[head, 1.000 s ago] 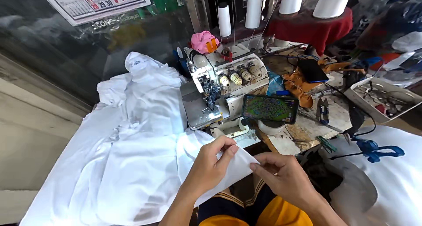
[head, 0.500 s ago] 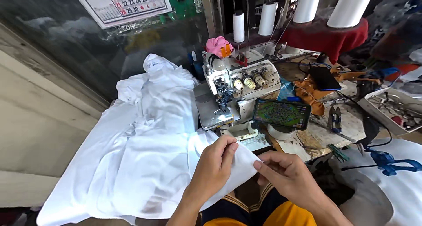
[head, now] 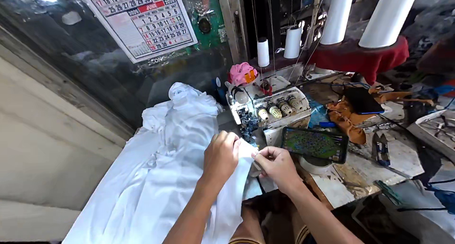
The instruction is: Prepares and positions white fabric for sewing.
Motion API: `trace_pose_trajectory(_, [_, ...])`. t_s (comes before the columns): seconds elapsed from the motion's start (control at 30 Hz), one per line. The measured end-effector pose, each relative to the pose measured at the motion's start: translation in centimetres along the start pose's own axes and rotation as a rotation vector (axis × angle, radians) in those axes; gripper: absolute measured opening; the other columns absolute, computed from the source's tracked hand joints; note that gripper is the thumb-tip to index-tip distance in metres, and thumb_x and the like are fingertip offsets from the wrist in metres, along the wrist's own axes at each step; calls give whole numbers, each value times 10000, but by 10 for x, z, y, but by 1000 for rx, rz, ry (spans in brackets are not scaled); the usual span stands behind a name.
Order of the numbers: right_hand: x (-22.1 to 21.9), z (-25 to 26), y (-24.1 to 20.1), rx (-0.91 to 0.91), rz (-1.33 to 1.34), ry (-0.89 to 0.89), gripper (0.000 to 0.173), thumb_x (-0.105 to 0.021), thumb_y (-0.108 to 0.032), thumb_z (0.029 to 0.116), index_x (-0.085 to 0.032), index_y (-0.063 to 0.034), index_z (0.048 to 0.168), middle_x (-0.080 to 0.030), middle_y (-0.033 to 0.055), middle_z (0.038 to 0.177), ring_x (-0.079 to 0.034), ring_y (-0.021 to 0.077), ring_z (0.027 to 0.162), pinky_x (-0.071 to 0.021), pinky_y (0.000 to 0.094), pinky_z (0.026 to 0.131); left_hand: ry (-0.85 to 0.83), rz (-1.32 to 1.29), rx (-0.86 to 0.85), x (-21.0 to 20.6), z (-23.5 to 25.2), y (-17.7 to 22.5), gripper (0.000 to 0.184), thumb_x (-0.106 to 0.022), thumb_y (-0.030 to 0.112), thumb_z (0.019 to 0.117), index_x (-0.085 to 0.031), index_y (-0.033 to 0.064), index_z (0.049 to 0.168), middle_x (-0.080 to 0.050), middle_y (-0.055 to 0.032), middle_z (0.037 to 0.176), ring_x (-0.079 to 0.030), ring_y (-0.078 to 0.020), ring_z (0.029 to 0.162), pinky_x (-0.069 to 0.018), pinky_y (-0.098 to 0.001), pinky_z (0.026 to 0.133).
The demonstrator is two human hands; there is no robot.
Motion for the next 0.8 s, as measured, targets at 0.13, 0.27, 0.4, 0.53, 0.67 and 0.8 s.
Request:
trace_pose_trajectory(0.13, [-1, 3, 8, 4, 81, 35, 193, -782, -237, 909, -714, -65, 855, -680, 90, 754, -647, 194, 539, -604, 341, 515, -54, -55, 53, -5, 7, -11, 134, -654, 259, 978, -750, 165, 983, -683, -6, 933, -645, -219, 953, -539, -456, 820])
trace_pose_trajectory(0.27, [-3, 9, 9, 44, 53, 127, 295, -729, -256, 940, -631, -89, 717, -622, 60, 639, -622, 177, 508, -584, 335, 506, -95, -204, 127, -16, 25, -28, 137, -675, 271, 961, -735, 150, 934, -673, -17, 895, -633, -217, 906, -507, -484, 816])
trace_pose_trajectory(0.4, [-10, 14, 3, 57, -22, 186, 393, -665, -247, 956, -518, -112, 618, -554, 45, 557, -592, 174, 471, -555, 342, 480, -21, -120, 78, -19, 36, -25, 135, -670, 228, 933, -737, 118, 971, -668, -99, 988, -616, -323, 1027, -475, -583, 873])
trace_pose_trajectory(0.53, [-8, 17, 7, 57, 5, 167, 398, -689, -266, 941, -530, -113, 610, -551, 35, 555, -593, 164, 479, -560, 334, 490, 121, -93, 36, -1, -4, -3, 255, -550, 311, 1002, -732, 183, 1125, -657, -6, 1101, -605, -227, 1078, -484, -501, 895])
trace_pose_trajectory(0.67, [-10, 19, 13, 23, 21, 149, 426, -680, -277, 970, -515, -101, 619, -550, 51, 556, -592, 178, 474, -560, 341, 493, 188, -237, 78, -21, -27, -17, 296, -501, 253, 1000, -752, 193, 1144, -620, -15, 1211, -555, -224, 1169, -485, -450, 954])
trace_pose_trajectory(0.8, [-12, 9, 16, 81, 46, 109, 413, -629, -334, 1003, -549, -86, 683, -559, 49, 599, -602, 185, 502, -578, 358, 514, 33, -347, 194, -22, -9, -45, 280, -535, 304, 1026, -728, 196, 1197, -535, -81, 1399, -496, -290, 1289, -471, -514, 1003])
Point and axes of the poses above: each hand's wrist, its own z-axis towards the middle knuckle, its own x-axis out of the back of the hand, y = z × x, the point moved 8 cm from there along z, towards the middle knuckle
